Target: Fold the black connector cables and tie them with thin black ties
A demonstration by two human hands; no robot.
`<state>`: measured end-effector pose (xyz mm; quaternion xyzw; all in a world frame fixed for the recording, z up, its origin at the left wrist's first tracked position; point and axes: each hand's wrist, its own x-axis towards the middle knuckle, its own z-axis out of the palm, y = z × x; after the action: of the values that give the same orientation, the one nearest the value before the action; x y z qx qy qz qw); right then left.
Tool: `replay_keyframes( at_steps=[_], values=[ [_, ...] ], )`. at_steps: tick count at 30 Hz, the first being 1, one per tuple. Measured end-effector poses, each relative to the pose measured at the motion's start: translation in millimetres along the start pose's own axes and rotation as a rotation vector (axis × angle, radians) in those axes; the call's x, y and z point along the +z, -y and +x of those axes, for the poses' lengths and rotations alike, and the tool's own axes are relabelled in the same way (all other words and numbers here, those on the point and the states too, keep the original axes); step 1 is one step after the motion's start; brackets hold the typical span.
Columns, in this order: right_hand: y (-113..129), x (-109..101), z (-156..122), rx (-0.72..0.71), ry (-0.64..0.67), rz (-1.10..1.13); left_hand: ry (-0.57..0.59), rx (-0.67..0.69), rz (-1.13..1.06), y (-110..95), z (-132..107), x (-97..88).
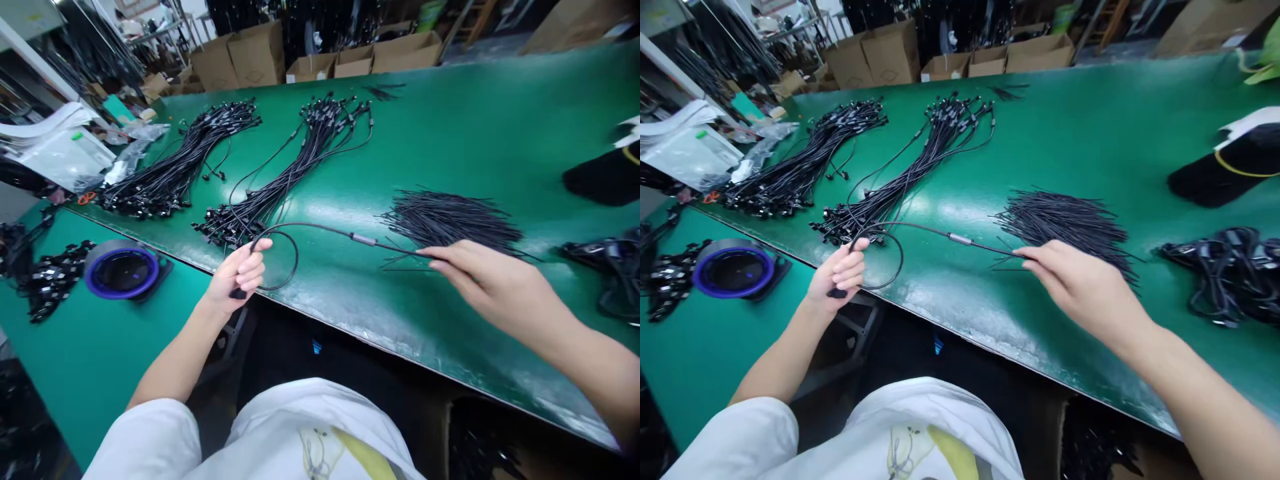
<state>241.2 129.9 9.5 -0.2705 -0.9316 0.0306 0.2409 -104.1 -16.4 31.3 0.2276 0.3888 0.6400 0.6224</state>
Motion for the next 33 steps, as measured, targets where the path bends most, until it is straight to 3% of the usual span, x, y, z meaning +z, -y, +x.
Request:
replay_keyframes(
  at_steps=[4, 8, 11, 14, 17, 19, 23, 25, 29, 33],
  values=[
    [45, -5, -5, -0.300, 0.021, -0.192, 0.023, 0.101, 0.383, 24, 11, 5.2],
    [82, -12, 8, -0.319, 0.262, 0.173, 0.085, 0.216, 0.758, 46, 9, 18.9],
    [88, -14, 26, -0.196, 0.403, 0.528, 0.286, 0.263, 0.929, 57, -2, 31.9],
    [81, -3, 39, 0.044, 0.233, 0.729, 0.402, 0.117, 0.742, 61, -11, 42.0],
    [81, 23, 41, 0.264, -0.001, 0.949, 0.335, 0.007, 0.368, 63, -9, 50.2],
    [88, 43, 39, 0.410, -0.058, 1.103, 0.287, -0.048, 0.209, 67, -4, 54.6],
    [105, 68, 32, 0.693, -0.141, 1.277, 0.234, -0.078, 0.253, 82, 3, 58.0],
    [110, 70, 30, 0.763, -0.148, 1.485, 0.155, -0.070, 0.217, 88, 4, 57.6],
    [118, 65, 29, 0.748, -0.003, 2.007, 0.001, -0.069, 0.025, 94, 2, 56.8],
    [123, 61, 31, 0.805, -0.141, 1.996, 0.171, -0.158, 0.110, 101, -6, 57.2]
  ],
)
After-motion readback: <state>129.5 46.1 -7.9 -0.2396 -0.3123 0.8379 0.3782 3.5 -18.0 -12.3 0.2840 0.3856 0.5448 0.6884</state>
